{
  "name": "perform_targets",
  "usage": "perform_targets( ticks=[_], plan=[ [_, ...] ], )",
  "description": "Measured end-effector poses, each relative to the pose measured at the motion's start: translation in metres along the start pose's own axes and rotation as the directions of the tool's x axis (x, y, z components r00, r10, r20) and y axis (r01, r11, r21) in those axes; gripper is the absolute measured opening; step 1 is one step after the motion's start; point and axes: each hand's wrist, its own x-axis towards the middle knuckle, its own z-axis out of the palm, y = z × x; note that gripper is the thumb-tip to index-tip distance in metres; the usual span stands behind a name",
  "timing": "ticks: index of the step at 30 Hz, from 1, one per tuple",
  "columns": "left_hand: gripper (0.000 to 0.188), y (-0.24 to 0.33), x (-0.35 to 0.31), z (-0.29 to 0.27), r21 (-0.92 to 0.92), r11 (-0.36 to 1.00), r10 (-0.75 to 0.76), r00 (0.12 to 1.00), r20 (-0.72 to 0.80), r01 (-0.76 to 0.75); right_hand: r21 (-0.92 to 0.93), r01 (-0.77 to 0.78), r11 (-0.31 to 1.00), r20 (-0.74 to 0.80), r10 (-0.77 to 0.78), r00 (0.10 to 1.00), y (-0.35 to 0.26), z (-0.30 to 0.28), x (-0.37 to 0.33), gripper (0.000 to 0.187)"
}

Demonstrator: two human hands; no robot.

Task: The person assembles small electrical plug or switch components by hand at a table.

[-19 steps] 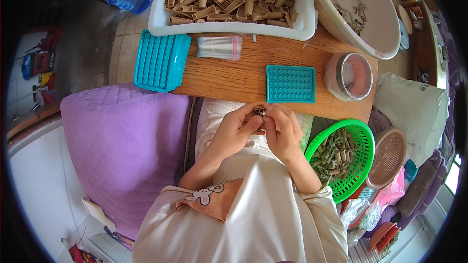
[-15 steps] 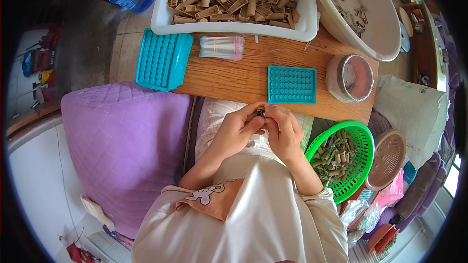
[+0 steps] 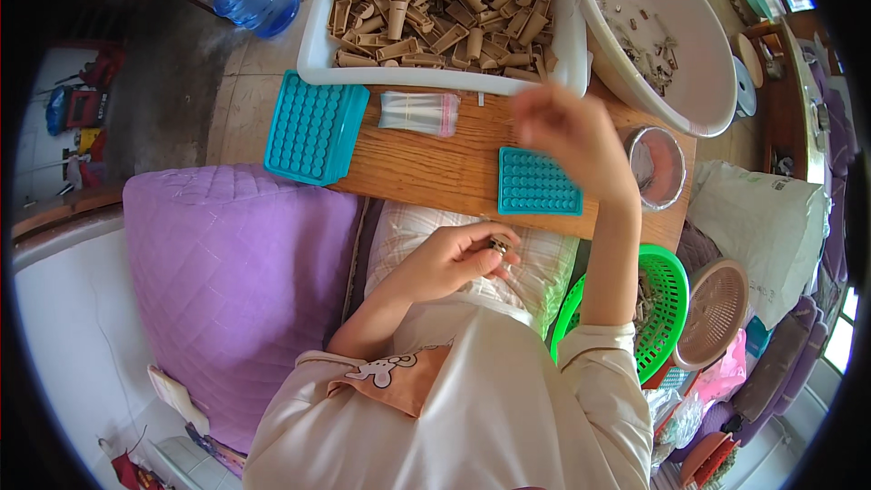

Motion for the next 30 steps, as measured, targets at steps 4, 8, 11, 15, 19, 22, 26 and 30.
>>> perform_targets(
  ticks=[4, 8, 11, 15, 19, 22, 26, 30],
  plan=[
    [0.030, -0.008, 0.002, -0.012, -0.165, 0.986, -0.007, 0.994, -0.109, -0.011, -0.815, 0.154, 0.559, -0.095, -0.390, 0.916, 0.024, -0.024, 0.066, 0.029],
    [0.030, -0.002, -0.004, -0.015, -0.120, 0.993, -0.036, 0.986, -0.161, 0.016, -0.911, 0.279, 0.304, 0.173, -0.333, 0.927, 0.038, -0.027, 0.099, 0.027],
    [0.030, -0.002, -0.006, -0.017, -0.148, 0.989, -0.050, 0.981, -0.187, 0.023, -0.832, 0.387, 0.397, 0.233, -0.382, 0.894, 0.043, -0.023, 0.109, 0.015],
    [0.030, -0.001, -0.006, -0.016, -0.203, 0.979, -0.041, 0.971, -0.237, -0.008, -0.674, 0.419, 0.608, 0.202, -0.393, 0.897, 0.035, -0.020, 0.113, 0.009],
    [0.036, -0.008, -0.002, -0.019, -0.256, 0.961, 0.021, 0.953, -0.303, -0.103, -0.237, 0.157, 0.959, -0.015, -0.165, 0.986, 0.020, -0.015, 0.098, 0.012],
    [0.035, -0.006, 0.004, -0.015, -0.341, 0.918, 0.064, 0.925, -0.375, -0.202, 0.079, 0.274, 0.958, -0.134, -0.263, 0.956, 0.022, -0.018, 0.087, 0.013],
    [0.035, -0.006, 0.015, -0.013, -0.488, 0.754, 0.208, 0.865, -0.457, -0.439, 0.468, 0.227, 0.854, -0.274, -0.104, 0.956, 0.015, -0.011, 0.053, 0.022],
    [0.035, -0.007, 0.023, -0.011, -0.412, 0.745, 0.249, 0.792, -0.557, -0.525, 0.593, 0.116, 0.797, -0.274, 0.065, 0.960, 0.031, -0.008, 0.018, 0.027]
  ],
)
